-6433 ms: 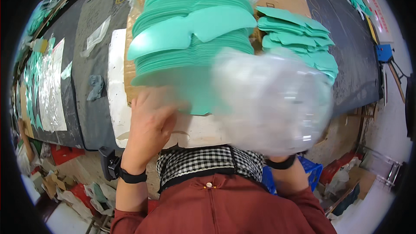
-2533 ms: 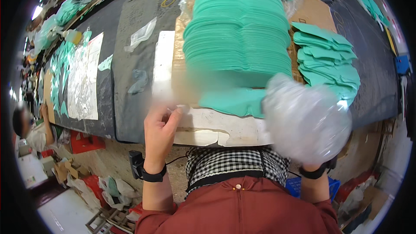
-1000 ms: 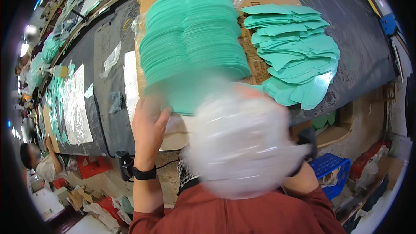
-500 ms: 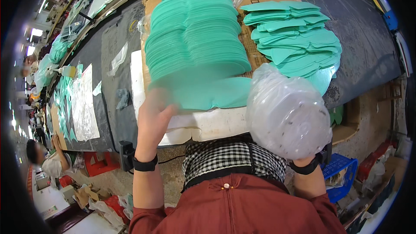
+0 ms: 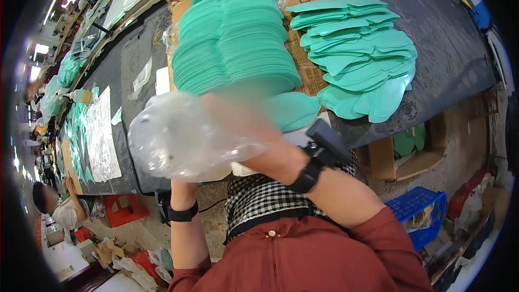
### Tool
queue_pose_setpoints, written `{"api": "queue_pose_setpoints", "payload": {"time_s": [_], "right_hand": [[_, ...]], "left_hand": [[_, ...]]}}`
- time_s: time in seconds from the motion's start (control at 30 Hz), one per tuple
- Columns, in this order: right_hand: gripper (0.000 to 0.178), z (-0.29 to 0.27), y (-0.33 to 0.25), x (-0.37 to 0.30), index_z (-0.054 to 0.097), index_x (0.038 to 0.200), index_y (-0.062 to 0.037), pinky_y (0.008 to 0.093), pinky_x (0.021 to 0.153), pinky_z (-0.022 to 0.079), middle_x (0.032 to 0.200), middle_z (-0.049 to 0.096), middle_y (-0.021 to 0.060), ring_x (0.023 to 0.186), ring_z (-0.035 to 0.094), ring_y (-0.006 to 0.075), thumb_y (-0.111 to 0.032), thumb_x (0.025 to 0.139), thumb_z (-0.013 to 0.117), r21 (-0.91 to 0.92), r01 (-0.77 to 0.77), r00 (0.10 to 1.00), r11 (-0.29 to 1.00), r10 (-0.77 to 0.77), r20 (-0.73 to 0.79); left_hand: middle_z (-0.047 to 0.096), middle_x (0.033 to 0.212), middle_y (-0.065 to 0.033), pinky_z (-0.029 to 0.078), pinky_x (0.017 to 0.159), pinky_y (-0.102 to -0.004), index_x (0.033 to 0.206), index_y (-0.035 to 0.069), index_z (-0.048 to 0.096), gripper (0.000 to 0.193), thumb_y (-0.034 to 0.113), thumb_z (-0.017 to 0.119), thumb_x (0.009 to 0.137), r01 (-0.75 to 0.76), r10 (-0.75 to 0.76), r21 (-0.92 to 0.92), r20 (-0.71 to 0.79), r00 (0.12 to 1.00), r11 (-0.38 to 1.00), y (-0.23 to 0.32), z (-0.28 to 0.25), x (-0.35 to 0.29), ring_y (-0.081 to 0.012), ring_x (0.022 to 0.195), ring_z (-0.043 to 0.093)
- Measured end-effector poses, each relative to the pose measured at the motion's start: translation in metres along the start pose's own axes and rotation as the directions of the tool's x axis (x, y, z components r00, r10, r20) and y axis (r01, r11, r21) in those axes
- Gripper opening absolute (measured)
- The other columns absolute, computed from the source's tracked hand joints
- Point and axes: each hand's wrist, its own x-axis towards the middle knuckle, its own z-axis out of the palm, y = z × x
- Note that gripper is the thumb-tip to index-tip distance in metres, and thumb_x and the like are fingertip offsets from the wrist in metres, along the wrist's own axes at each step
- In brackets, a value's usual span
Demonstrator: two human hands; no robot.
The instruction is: The person is applying liquid adhesive from a plastic bottle to green shoe component pieces and stacking them.
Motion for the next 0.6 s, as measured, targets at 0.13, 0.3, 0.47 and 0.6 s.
{"api": "queue_pose_setpoints", "payload": {"time_s": [0.13, 0.3, 0.47, 0.6], "right_hand": [[0.034, -0.069, 0.022, -0.024, 0.068, 0.114, -0.0055, 0.0407, 0.076, 0.059, 0.100, 0.072, 0.0143, 0.089, 0.072, 0.0365, -0.020, 0.085, 0.078, 0.036, -0.317, 0.948, 0.948, 0.317, -0.007], [0.044, -0.104, 0.000, -0.059, 0.066, 0.128, -0.0041, 0.0359, 0.085, 0.060, 0.113, 0.074, 0.0140, 0.100, 0.075, 0.0282, -0.016, 0.088, 0.076, 0.682, -0.567, 0.679, 0.463, 0.731, 0.069], [0.054, -0.057, -0.007, -0.052, 0.065, 0.135, -0.0053, 0.0384, 0.094, 0.060, 0.130, 0.070, 0.0154, 0.117, 0.071, 0.0338, -0.016, 0.083, 0.073, -0.129, -0.069, 0.997, 0.989, 0.074, 0.038], [0.057, -0.042, -0.017, -0.045, 0.065, 0.132, -0.0058, 0.0431, 0.094, 0.060, 0.127, 0.072, 0.0146, 0.112, 0.071, 0.0372, -0.016, 0.078, 0.075, -0.040, -0.046, 0.983, 0.998, 0.053, 0.176]], "left_hand": [[0.070, 0.106, -0.0044, 0.055, 0.079, -0.0277, 0.129, 0.002, 0.063, 0.046, -0.003, 0.068, 0.083, 0.350, -0.272, 0.309, -0.268, 0.924, 0.884, 0.058, 0.042, 0.004, -0.0128, 0.093, 0.065], [0.072, 0.096, -0.0030, 0.050, 0.083, -0.0240, 0.127, 0.002, 0.059, 0.038, -0.002, 0.071, 0.091, 0.327, -0.297, 0.175, -0.178, 0.938, 0.929, 0.068, 0.030, 0.008, -0.0085, 0.088, 0.066], [0.074, 0.116, -0.0079, 0.057, 0.089, -0.0307, 0.130, -0.002, 0.063, 0.043, -0.003, 0.072, 0.087, 0.191, -0.175, 0.140, -0.116, 0.978, 0.972, 0.076, 0.045, 0.010, -0.0163, 0.100, 0.070], [0.074, 0.120, -0.0082, 0.056, 0.093, -0.0311, 0.133, -0.003, 0.064, 0.044, -0.002, 0.072, 0.089, 0.331, -0.312, 0.097, -0.167, 0.935, 0.939, 0.089, 0.052, 0.009, -0.0149, 0.103, 0.070]]}}
